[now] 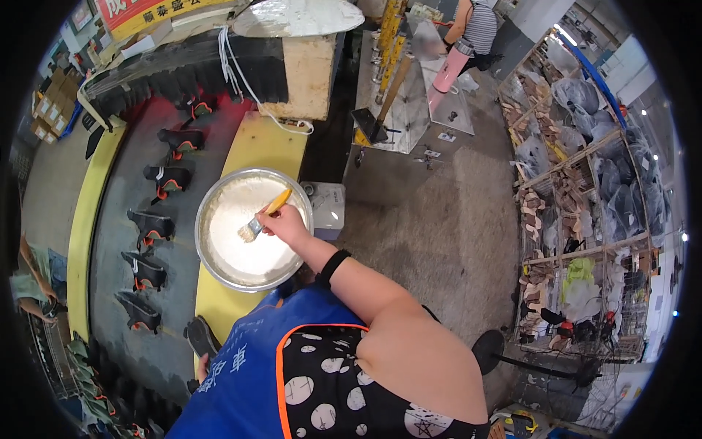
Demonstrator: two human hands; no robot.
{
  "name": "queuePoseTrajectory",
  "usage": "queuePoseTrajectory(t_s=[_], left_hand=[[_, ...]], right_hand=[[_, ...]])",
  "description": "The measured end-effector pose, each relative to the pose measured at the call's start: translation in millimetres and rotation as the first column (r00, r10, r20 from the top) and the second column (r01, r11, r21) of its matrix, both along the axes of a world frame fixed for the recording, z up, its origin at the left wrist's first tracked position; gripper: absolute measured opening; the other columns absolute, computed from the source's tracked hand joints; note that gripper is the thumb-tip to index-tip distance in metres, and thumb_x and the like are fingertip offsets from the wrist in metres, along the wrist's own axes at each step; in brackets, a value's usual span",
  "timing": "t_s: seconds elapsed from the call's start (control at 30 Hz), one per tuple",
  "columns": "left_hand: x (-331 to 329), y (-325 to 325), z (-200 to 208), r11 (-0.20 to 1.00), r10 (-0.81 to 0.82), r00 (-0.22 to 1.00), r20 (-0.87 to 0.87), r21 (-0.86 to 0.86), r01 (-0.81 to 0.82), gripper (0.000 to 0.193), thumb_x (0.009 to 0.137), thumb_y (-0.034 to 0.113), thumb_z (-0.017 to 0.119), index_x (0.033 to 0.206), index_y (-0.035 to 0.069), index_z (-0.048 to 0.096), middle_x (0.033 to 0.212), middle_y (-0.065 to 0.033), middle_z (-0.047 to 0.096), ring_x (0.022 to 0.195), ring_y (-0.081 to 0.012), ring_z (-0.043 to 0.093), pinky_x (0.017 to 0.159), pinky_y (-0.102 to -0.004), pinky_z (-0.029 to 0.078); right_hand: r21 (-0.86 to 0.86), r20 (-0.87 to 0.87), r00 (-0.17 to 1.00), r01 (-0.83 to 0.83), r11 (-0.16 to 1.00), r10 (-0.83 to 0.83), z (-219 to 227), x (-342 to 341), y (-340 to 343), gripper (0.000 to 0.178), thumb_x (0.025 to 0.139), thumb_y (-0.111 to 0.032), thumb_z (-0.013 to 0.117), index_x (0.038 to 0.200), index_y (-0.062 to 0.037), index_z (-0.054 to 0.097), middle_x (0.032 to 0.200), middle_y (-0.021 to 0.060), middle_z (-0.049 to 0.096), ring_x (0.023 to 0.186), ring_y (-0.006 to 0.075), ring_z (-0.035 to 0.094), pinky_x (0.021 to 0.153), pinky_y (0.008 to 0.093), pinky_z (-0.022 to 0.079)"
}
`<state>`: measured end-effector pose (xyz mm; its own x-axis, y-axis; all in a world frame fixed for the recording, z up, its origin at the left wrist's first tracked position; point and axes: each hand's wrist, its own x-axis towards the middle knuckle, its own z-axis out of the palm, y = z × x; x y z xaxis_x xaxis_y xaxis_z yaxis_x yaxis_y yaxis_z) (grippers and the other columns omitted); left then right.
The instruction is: Applying adhesive to the bottom of shoe soles using a handheld brush at an assembly line station.
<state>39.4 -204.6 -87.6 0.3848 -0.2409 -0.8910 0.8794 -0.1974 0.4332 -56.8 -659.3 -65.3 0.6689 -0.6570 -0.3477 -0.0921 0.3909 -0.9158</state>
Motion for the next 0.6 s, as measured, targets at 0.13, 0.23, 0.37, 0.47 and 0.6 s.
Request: queuePoseTrajectory(t_s=[0.13,0.23,0.37,0.47,0.6], left_hand=[[-5.6,-23.2,47.6,0.907,0.34,0.938,-0.07,-0.238,-0.347,0.045,0.088,0.039,0.06,0.113,0.002,0.065,0.099,-0.0137,0.072,0.087,-0.0279,0.07,0.081,-0.0408,0.058],[-3.7,-52.4,98.7,0.936,0.291,0.936,0.197,-0.26,-0.236,0.053,0.095,0.042,0.049,0.125,-0.001,0.06,0.108,-0.0156,0.071,0.095,-0.0247,0.069,0.088,-0.035,0.056],[13.4,-79.7,133.0,0.908,0.26,0.931,0.255,-0.392,-0.146,0.048,0.092,0.022,0.054,0.133,-0.004,0.053,0.118,-0.0171,0.067,0.101,-0.0227,0.068,0.089,-0.0328,0.055],[37.3,-86.9,116.7,0.906,0.029,0.904,0.426,-0.393,0.156,0.06,0.085,0.01,0.057,0.142,-0.002,0.043,0.123,-0.0138,0.063,0.1,-0.0207,0.066,0.09,-0.0306,0.053],[24.9,-115.4,111.0,0.929,0.004,0.929,0.37,-0.346,0.134,0.061,0.083,0.01,0.058,0.141,-0.001,0.043,0.125,-0.0157,0.062,0.103,-0.0226,0.067,0.091,-0.0315,0.055]], right_hand=[[-0.306,-0.056,0.998,-0.05,0.951,0.035,-18.2,2.5,-5.6,0.023,0.086,-0.019,0.075,0.096,0.0008,0.069,0.081,0.0093,0.07,0.069,0.0156,0.067,0.066,0.0293,0.053],[-0.496,-0.244,0.97,-0.148,0.855,0.026,-25.9,-3.5,-18.8,0.029,0.084,-0.026,0.076,0.097,-0.0003,0.072,0.084,0.0132,0.073,0.078,0.0214,0.071,0.072,0.0336,0.054],[-0.535,-0.252,0.966,-0.194,0.822,0.063,-15.9,-9.8,-31.2,0.029,0.082,-0.024,0.077,0.096,0.0011,0.073,0.083,0.0126,0.074,0.075,0.0186,0.072,0.066,0.0318,0.055],[-0.623,-0.328,0.942,-0.273,0.733,0.071,-7.8,-1.9,-26.8,0.025,0.081,-0.023,0.078,0.091,-0.0004,0.071,0.076,0.0134,0.071,0.069,0.0237,0.07,0.066,0.0347,0.054],[-0.709,-0.343,0.934,-0.325,0.626,0.096,-25.7,14.0,-16.9,0.024,0.08,-0.022,0.078,0.087,-0.0016,0.068,0.074,0.0151,0.068,0.071,0.0285,0.068,0.067,0.0366,0.053]])
